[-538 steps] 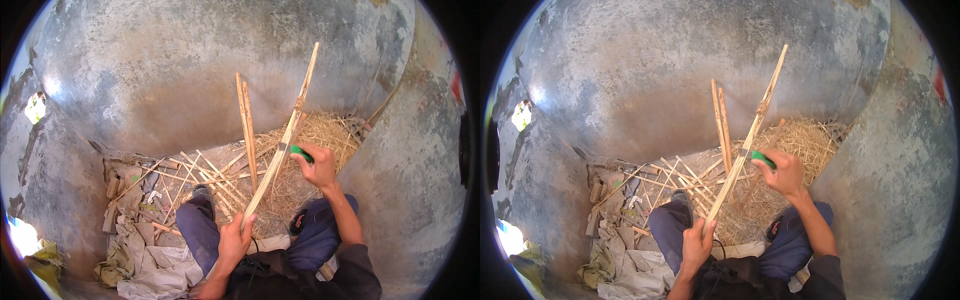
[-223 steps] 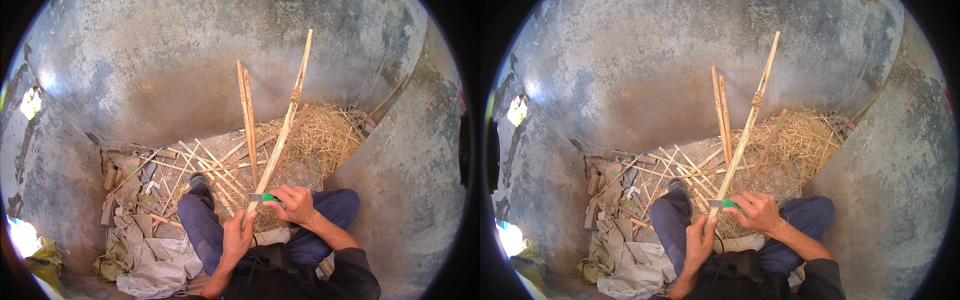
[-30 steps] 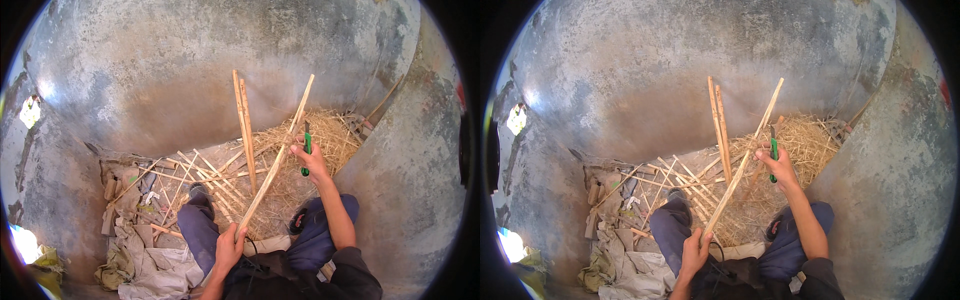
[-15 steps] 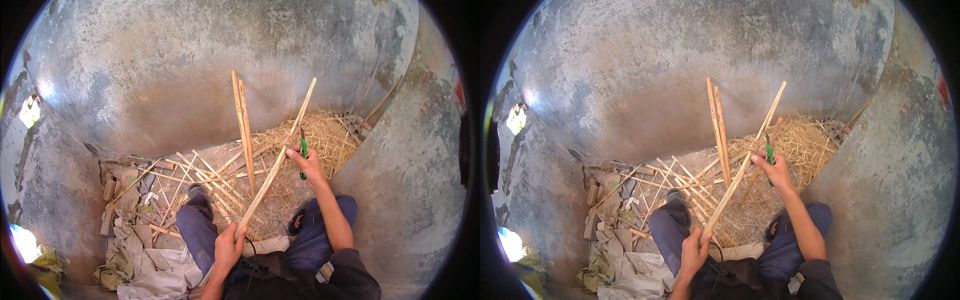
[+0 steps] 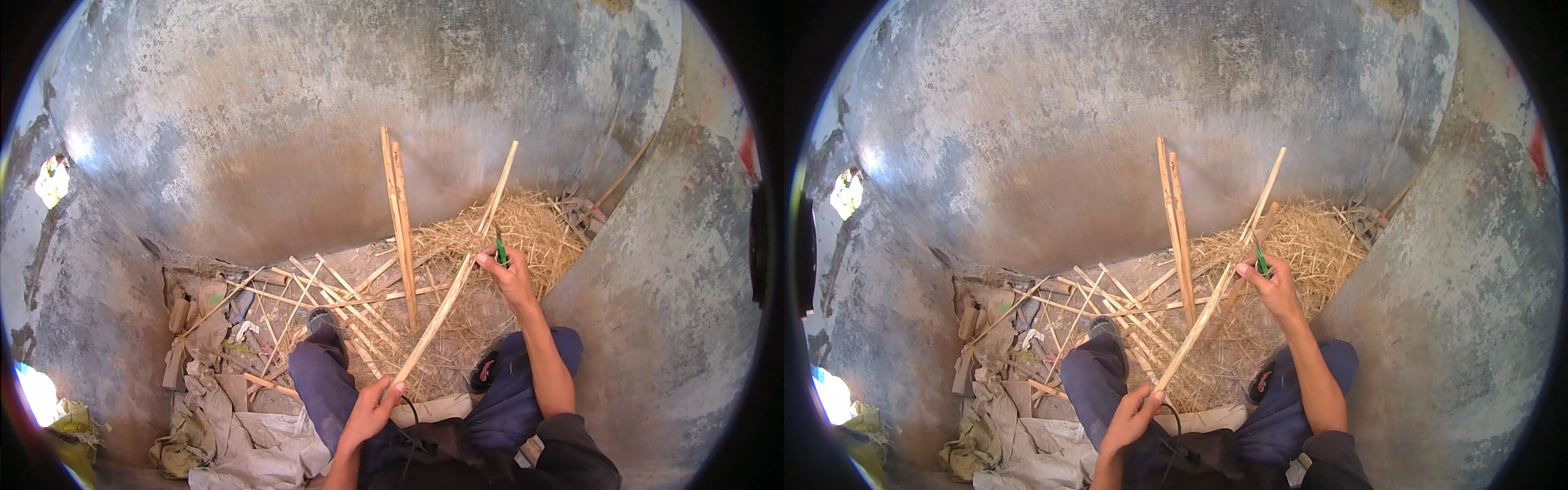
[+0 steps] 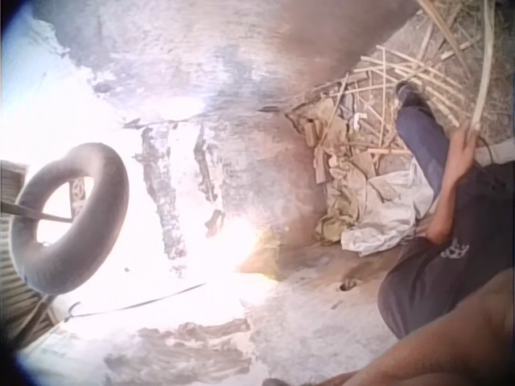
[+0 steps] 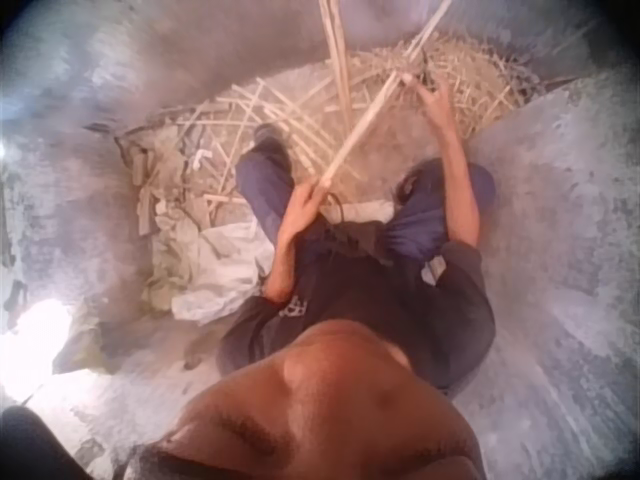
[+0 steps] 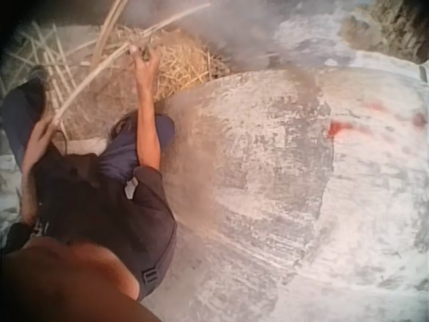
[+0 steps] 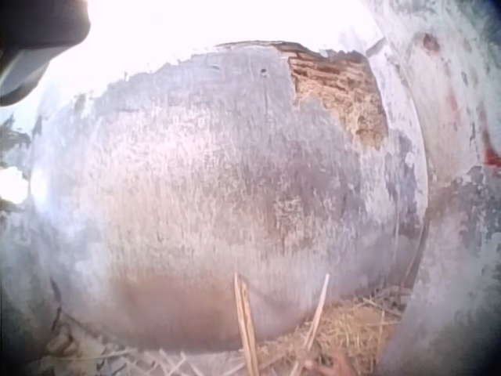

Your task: The person uses a utility knife to strip the outer layer and nodes from a thin bamboo pole, repeatedly pulling the blade along the length of the pole while holding it with their other hand.

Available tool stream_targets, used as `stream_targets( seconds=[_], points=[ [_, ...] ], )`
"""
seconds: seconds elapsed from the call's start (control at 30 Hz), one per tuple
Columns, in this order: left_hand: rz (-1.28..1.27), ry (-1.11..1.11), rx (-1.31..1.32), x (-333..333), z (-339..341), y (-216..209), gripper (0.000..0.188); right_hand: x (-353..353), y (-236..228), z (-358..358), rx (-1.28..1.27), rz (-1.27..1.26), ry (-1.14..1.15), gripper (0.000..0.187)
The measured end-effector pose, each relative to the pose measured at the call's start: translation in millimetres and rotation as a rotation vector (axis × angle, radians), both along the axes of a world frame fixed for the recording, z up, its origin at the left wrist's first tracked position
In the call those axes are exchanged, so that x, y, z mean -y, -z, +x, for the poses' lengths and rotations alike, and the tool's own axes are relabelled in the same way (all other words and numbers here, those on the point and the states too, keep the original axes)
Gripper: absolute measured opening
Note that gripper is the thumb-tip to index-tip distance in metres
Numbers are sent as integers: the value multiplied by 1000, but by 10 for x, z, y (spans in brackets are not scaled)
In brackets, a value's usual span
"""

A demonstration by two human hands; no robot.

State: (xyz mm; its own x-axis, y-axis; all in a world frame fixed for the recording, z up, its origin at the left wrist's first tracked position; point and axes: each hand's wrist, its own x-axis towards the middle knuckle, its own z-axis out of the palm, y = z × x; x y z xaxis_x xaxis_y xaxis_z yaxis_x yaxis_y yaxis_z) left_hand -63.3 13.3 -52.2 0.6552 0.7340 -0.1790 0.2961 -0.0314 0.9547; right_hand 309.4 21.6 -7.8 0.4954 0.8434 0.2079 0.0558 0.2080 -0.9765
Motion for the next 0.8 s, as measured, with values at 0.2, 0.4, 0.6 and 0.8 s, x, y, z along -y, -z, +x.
stream_targets(
  seconds=[0.2,0.4,0.6,0.8],
  points=[
    [-260,72,115,-76,-67,205,41,-1,79,65,43,-33,16,22],
    [-189,72,91,-81,-26,152,41,0,68,37,3,38,43,18],
    [196,-159,-107,-57,53,-49,37,19,109,206,-484,254,-50,11],
    [233,-260,-80,-168,-102,44,35,60,326,535,630,-280,61,39]
  ],
)
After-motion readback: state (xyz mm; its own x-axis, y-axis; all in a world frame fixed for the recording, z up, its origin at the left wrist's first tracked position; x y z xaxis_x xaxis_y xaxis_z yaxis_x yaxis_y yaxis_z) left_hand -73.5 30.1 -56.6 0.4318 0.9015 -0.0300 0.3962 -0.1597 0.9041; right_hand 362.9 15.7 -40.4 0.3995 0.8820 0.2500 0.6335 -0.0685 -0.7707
